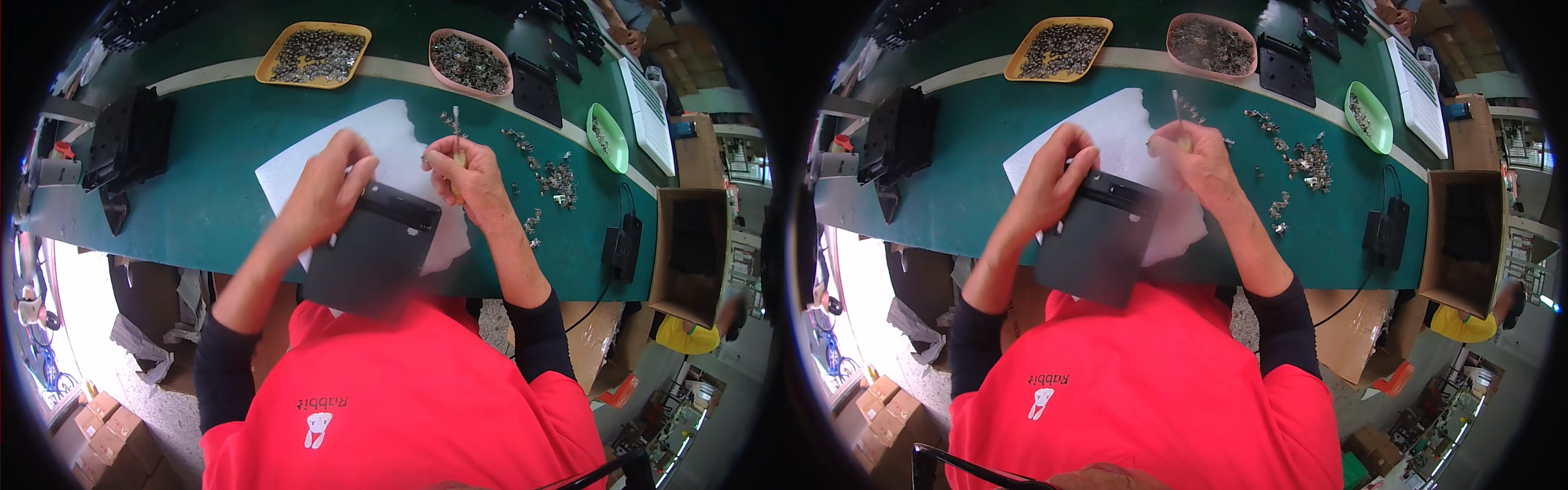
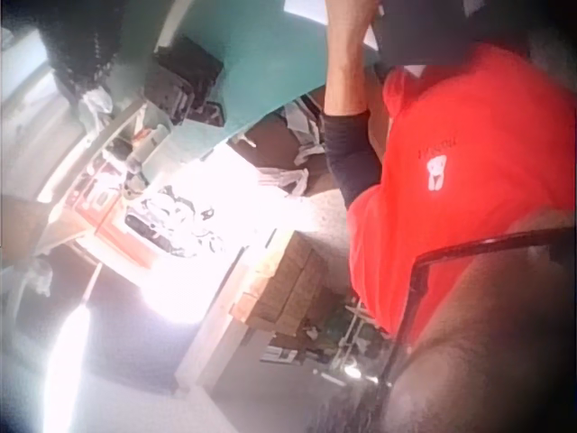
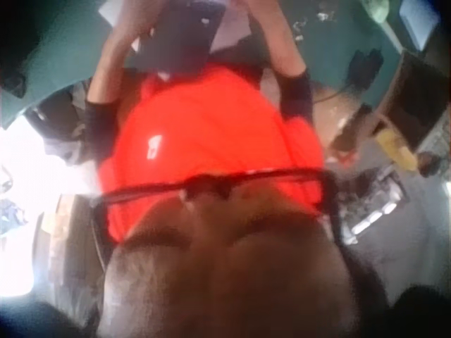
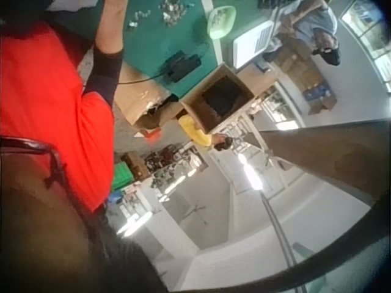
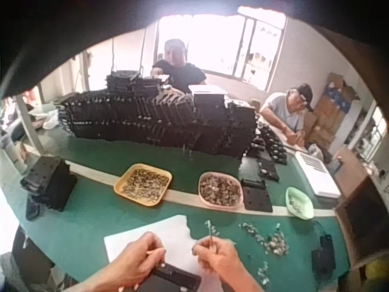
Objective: The person uses a small screwdriver to remove screws from a black rectangular electronic device placed on a white foam pad. They place the removed screws into a pink bowl and set the device aside. The person then picks up another device and repeats the process of unscrewing and organizing the components.
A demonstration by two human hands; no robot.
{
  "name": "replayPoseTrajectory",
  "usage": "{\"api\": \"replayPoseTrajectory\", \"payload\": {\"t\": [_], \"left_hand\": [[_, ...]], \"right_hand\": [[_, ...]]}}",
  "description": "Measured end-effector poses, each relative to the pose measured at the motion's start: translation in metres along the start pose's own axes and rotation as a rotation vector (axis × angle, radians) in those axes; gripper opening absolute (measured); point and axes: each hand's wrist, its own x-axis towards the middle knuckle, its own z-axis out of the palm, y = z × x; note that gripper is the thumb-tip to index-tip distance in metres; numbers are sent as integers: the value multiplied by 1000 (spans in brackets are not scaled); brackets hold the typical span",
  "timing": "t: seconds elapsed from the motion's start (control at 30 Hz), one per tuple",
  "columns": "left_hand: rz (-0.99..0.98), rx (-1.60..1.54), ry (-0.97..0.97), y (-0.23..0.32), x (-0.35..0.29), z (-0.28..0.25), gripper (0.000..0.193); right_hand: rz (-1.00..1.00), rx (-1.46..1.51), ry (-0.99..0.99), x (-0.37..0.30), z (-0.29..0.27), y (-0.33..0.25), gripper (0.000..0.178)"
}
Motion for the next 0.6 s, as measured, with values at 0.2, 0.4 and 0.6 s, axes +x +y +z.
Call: {"api": "replayPoseTrajectory", "payload": {"t": [0.2, 0.4, 0.6], "left_hand": [[122, 337, -644, 13, 67, -2, 21], [24, 170, 7, 1, 60, -2, 14], [-134, -3, 281, 3, -31, 16, 10]], "right_hand": [[-15, 35, 33, -14, -19, -2, 12], [-75, -312, -129, -19, -7, -13, 11], [-260, -628, -298, 1, 17, -16, 12]]}}
